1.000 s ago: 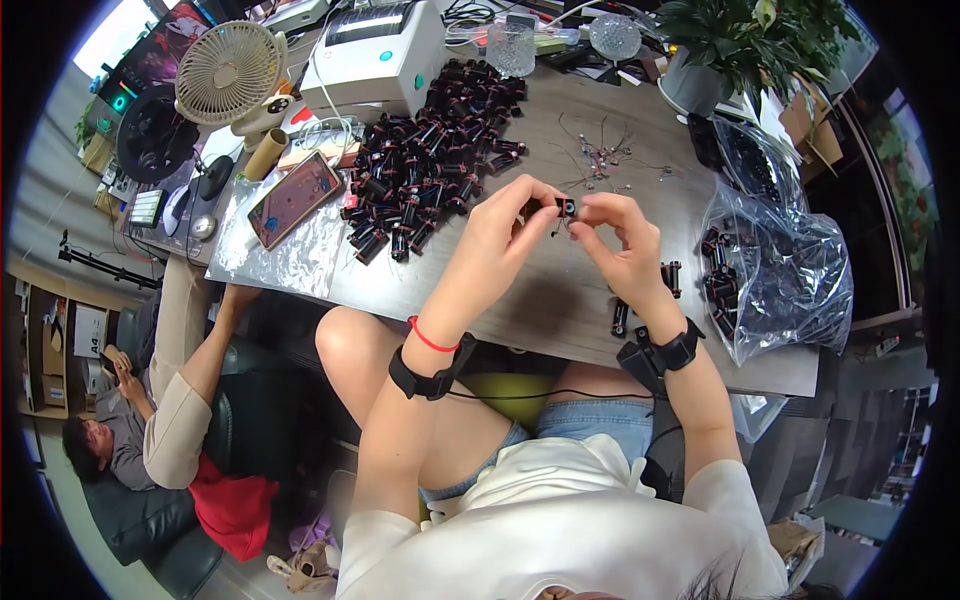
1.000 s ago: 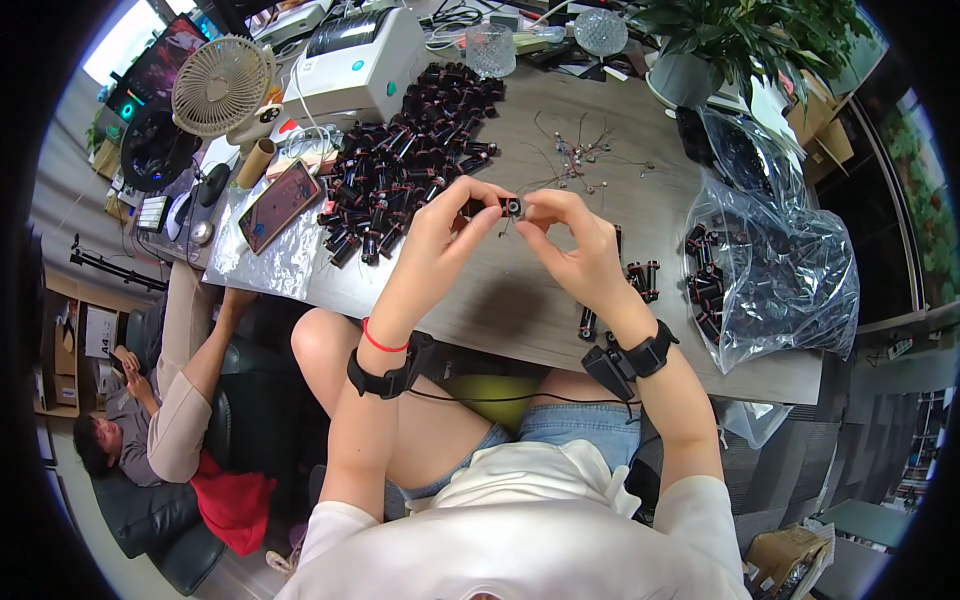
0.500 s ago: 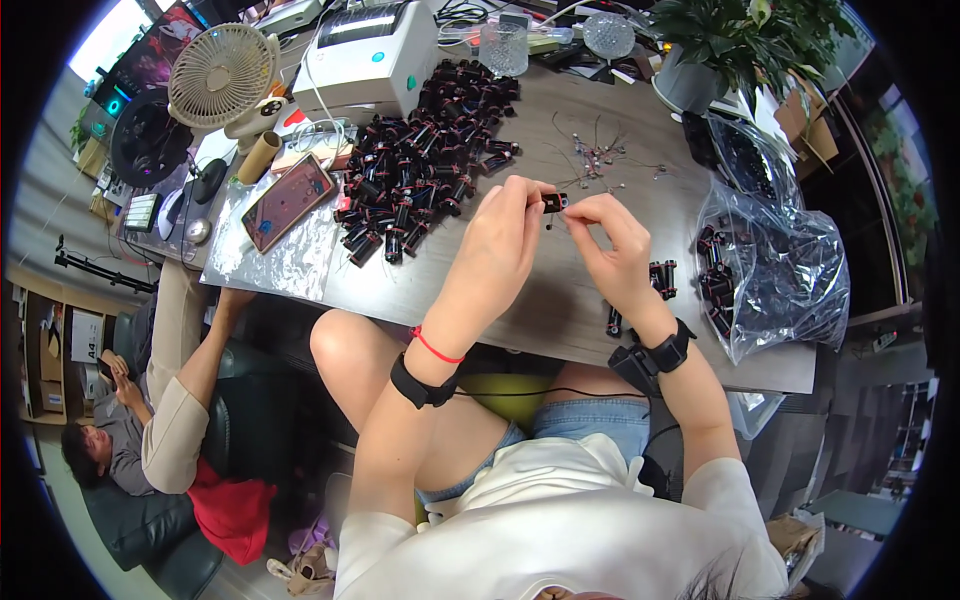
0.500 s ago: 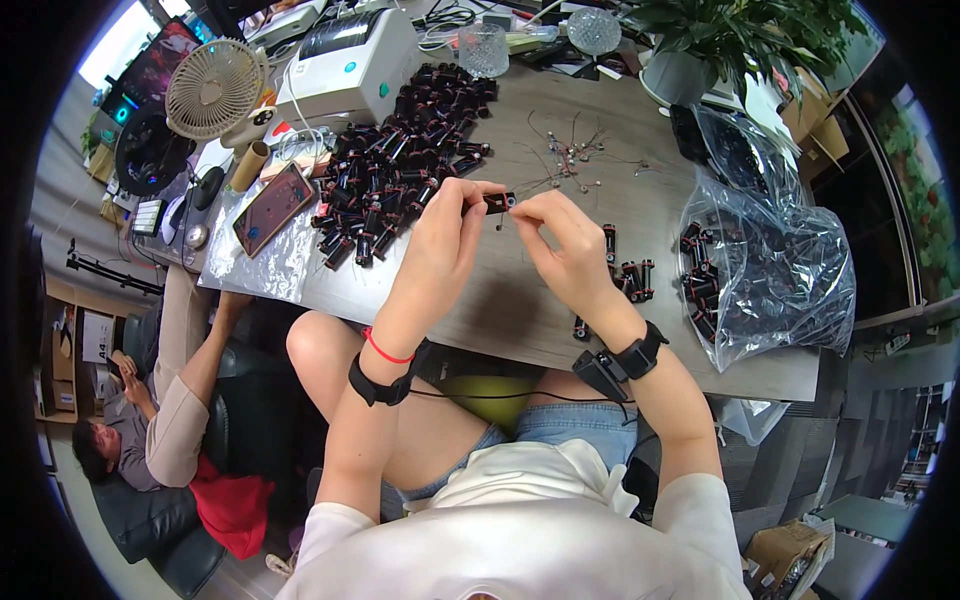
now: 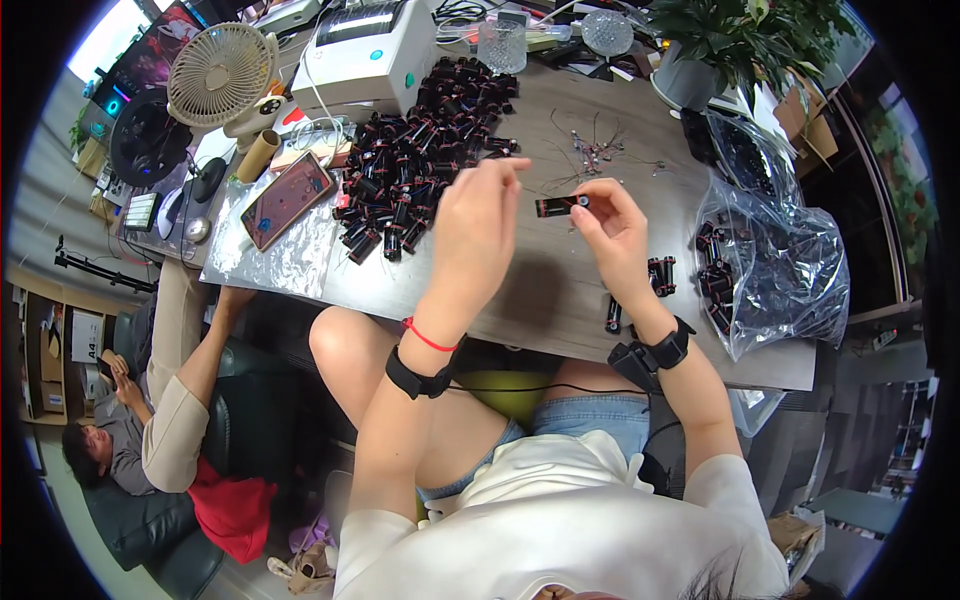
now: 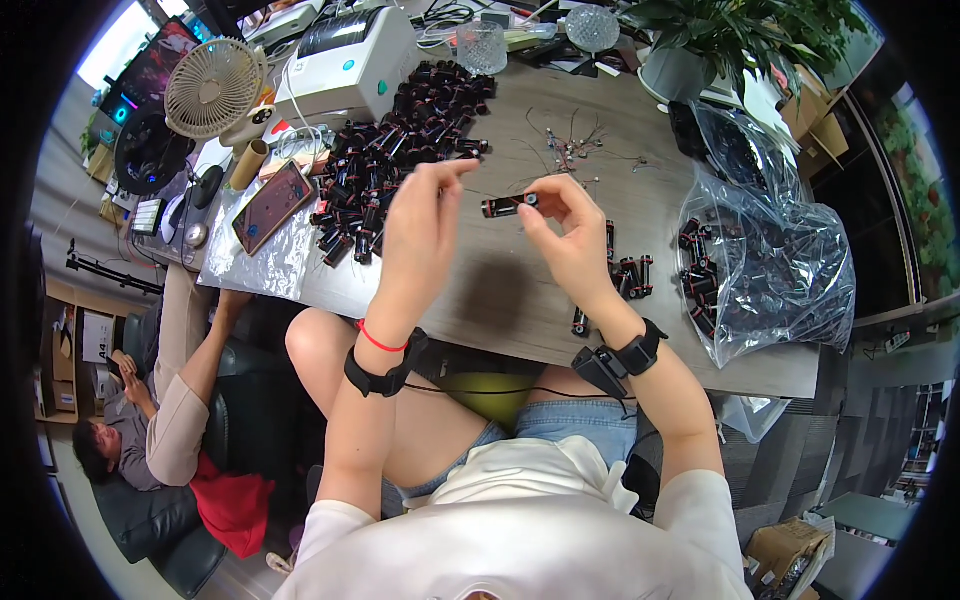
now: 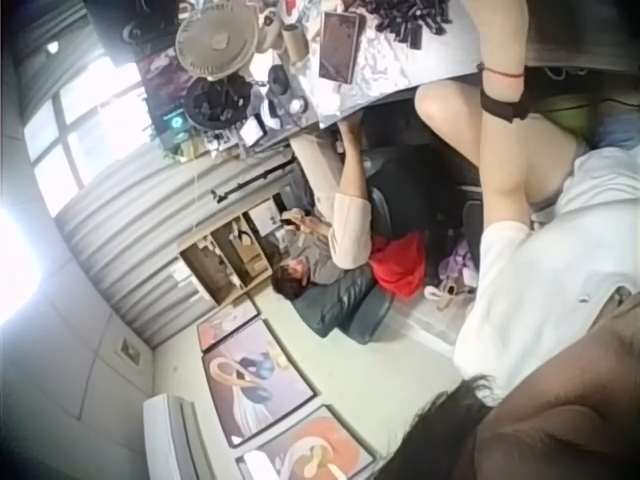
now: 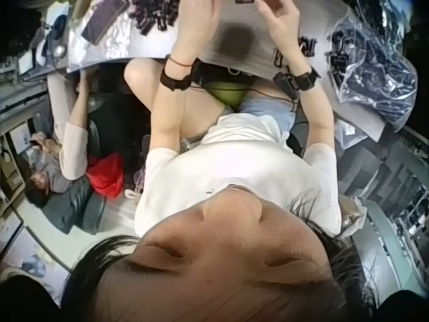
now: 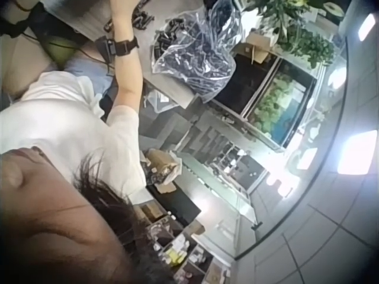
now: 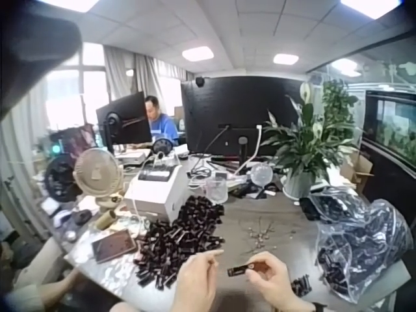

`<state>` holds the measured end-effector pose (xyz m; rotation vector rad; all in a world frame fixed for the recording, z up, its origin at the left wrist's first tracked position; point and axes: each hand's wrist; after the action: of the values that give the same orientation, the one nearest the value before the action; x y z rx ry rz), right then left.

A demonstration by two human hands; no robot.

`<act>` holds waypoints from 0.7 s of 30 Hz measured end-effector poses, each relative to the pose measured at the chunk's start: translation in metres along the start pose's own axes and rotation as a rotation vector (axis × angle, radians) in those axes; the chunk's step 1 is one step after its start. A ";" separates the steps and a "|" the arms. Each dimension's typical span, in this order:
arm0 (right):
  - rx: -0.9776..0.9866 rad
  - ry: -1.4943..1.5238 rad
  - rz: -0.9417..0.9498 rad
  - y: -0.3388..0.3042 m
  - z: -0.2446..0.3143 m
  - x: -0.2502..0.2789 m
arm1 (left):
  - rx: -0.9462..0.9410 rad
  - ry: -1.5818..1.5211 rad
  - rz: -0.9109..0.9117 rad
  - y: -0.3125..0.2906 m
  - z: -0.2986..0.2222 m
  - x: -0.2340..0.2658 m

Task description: The person picks up a battery holder and a small light, inserts the light into the holder by hand, and then places the assembled unit onto the table.

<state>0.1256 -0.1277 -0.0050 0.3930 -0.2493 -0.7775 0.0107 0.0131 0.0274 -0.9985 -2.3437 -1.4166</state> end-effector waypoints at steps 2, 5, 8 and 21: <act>-0.118 0.140 -0.034 0.000 -0.001 0.002 | -0.040 0.078 -0.054 0.000 0.001 0.000; -0.150 0.151 -0.048 0.001 0.001 0.004 | 0.098 0.101 0.031 -0.005 0.000 -0.002; -0.172 0.159 -0.054 0.002 0.001 0.002 | 0.277 0.032 0.107 -0.006 0.000 0.000; -0.211 0.206 0.084 0.003 -0.007 0.003 | -0.068 -0.019 0.296 -0.005 -0.014 0.000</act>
<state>0.1314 -0.1262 -0.0096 0.2585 0.0102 -0.6675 0.0054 -0.0004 0.0306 -1.3185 -2.0643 -1.3814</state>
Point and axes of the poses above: each hand's wrist, its own y-axis towards the middle knuckle, its own x-axis out of the back of the hand, z = x × y, and after that the axes turned 2 degrees about -x, right-handed
